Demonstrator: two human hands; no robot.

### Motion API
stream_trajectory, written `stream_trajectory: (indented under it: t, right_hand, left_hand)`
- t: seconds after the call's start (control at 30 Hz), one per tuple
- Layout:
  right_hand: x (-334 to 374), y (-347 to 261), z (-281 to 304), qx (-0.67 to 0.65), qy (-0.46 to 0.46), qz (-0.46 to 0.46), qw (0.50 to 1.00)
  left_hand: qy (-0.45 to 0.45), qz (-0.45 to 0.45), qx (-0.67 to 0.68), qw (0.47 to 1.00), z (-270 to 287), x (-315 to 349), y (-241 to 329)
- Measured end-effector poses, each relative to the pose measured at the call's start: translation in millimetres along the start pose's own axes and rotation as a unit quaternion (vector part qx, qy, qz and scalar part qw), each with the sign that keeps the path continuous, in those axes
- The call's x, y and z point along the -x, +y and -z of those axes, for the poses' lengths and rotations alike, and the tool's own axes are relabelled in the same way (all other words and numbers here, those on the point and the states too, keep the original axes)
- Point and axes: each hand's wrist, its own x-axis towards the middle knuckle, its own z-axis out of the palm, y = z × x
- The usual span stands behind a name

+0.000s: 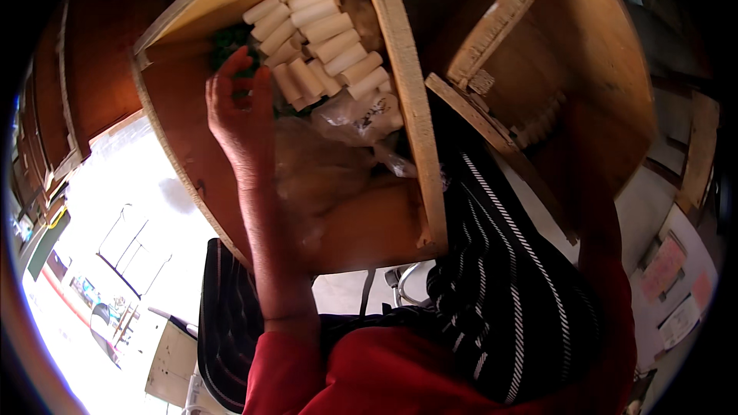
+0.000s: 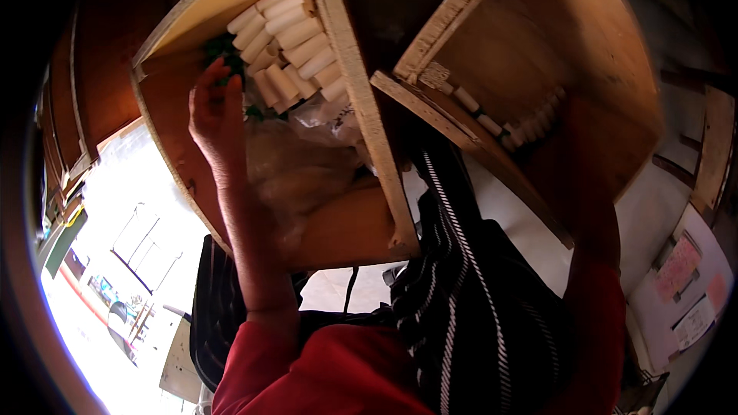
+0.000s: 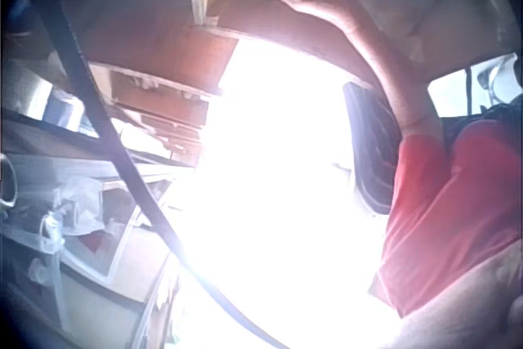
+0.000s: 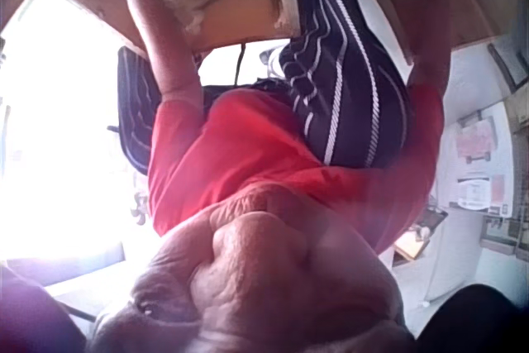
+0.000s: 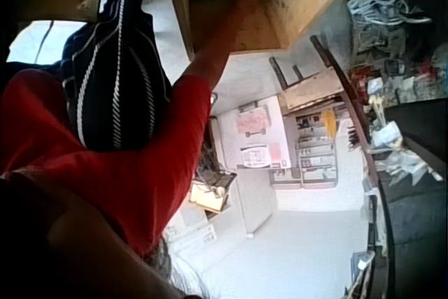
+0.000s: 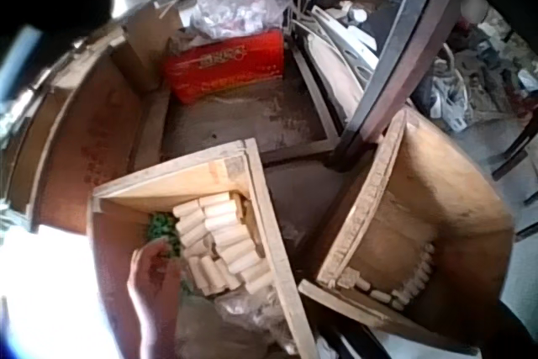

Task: The person repeatedly picks up small white cylindrical objects and green plastic caps from a wooden box. They insert the green caps into the ends of the white cylinders one by one and place the assembled units into a separate compartment of the box.

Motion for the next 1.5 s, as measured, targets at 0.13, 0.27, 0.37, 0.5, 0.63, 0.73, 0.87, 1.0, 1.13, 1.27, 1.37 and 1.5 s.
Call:
stream_trajectory:
  t: [0.13, 0.27, 0.37, 0.5, 0.63, 0.73, 0.87, 1.0, 1.13, 1.27, 1.37, 1.5]
  right_hand:
    - [9, -10, 22, 0.041, 0.01, -0.031, 0.999]
    - [19, -31, 67, 0.032, 0.059, -0.067, 0.996]
    - [22, -41, 104, -0.228, 0.12, 0.006, 0.966]
    - [81, -129, 198, -0.648, 0.035, 0.124, 0.75]
    - [146, -204, 250, -0.746, -0.092, 0.245, 0.613]
    - [155, -226, 254, -0.774, -0.169, 0.317, 0.521]
    - [165, -236, 250, -0.801, -0.237, 0.259, 0.485]
    - [172, -241, 235, -0.793, -0.21, 0.292, 0.491]
    - [178, -242, 232, -0.822, -0.183, 0.273, 0.465]
    - [159, -221, 235, -0.881, -0.145, 0.233, 0.385]
    - [145, -202, 245, -0.841, 0.031, 0.215, 0.495]
    - [154, -211, 238, -0.804, -0.007, 0.216, 0.554]
  left_hand:
    - [0.006, 0.026, 0.063, 0.998, 5, 8, 1]
    - [-0.018, 0.069, 0.105, 0.992, 7, 19, 19]
    - [-0.044, 0.061, 0.141, 0.987, 3, 26, 44]
    - [-0.113, -0.003, 0.197, 0.974, 11, 40, 79]
    - [-0.197, -0.034, 0.289, 0.936, 9, 51, 101]
    - [-0.239, -0.025, 0.32, 0.916, 0, 56, 112]
    - [-0.214, -0.04, 0.335, 0.917, -10, 64, 106]
    - [-0.209, 0.006, 0.36, 0.909, -11, 67, 108]
    - [-0.221, 0.051, 0.415, 0.881, -6, 69, 108]
    - [-0.133, 0.069, 0.386, 0.91, 11, 62, 91]
    - [-0.039, 0.115, 0.291, 0.949, 38, 43, 58]
    - [0.054, -0.028, -0.092, 0.994, 58, 12, 38]
